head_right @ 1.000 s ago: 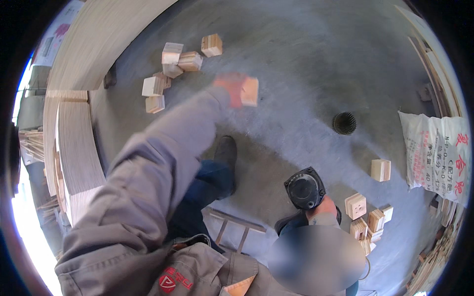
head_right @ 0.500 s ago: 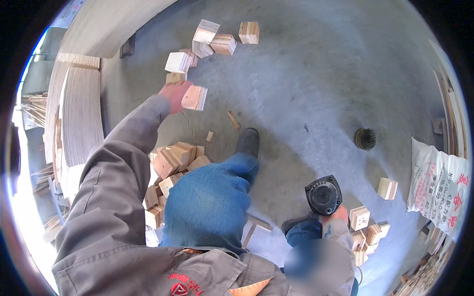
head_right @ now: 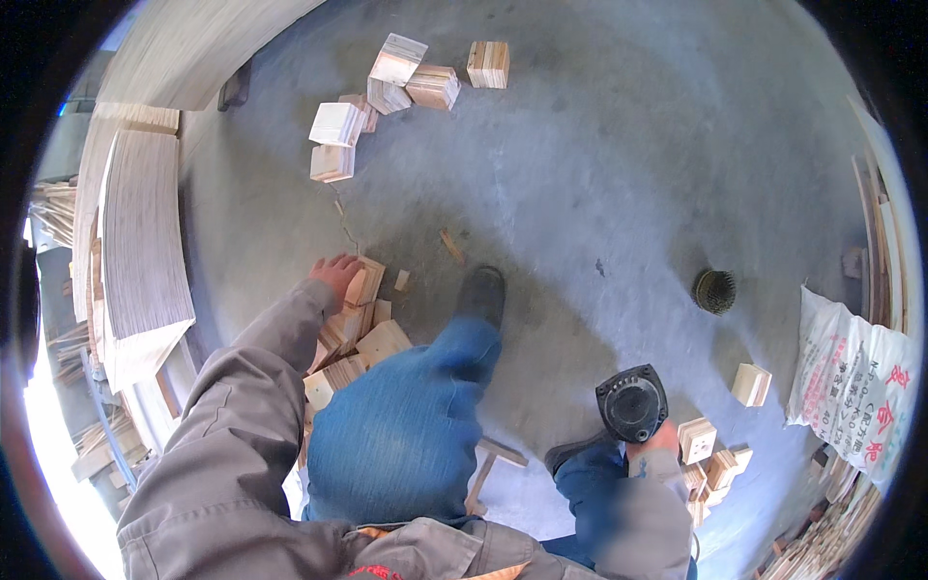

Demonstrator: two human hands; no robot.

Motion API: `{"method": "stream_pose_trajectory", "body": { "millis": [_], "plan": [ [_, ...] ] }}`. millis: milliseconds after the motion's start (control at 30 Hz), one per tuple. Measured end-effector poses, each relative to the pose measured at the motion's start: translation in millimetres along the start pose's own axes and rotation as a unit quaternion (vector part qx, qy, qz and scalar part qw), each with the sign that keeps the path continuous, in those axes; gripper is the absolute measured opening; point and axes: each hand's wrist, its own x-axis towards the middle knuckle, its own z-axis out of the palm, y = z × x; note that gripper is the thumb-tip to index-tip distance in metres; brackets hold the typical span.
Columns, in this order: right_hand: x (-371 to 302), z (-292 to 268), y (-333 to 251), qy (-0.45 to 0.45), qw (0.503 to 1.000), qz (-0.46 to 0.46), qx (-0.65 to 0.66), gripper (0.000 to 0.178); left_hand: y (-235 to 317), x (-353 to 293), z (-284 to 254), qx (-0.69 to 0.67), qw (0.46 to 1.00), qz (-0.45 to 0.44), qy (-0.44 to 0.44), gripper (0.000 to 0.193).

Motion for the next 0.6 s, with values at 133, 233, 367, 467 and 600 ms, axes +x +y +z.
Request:
{"method": "stream_pose_trajectory", "body": {
  "millis": [133, 233, 367, 467, 600],
  "plan": [
    [6.2, -3.3, -12.5, -0.007, 0.999, 0.022, 0.029, 0.031, 1.1, 16.2, -23.2, -0.026, 0.992, -0.056, -0.108, 0.063],
    [8.2, -0.3, -10.1, -0.053, 0.998, 0.029, 0.005, 0.028, -11.8, 40.4, -10.9, -0.016, 0.988, -0.065, -0.14, 0.056],
    [10.2, -3.3, -10.1, -0.075, 0.994, 0.067, 0.034, 0.027, -1.8, 63.4, -20.5, -0.092, 0.992, -0.083, -0.011, 0.052],
    [21.1, 34.9, 28.6, -0.028, 0.986, 0.066, 0.147, 0.029, 6.5, 80.1, -47.3, -0.136, 0.981, -0.11, 0.086, 0.053],
    [17.4, 7.9, 4.6, -0.025, 0.996, 0.032, 0.084, 0.029, 9.0, 102.6, -104.4, -0.144, 0.969, -0.111, 0.168, 0.064]
  ]
}}
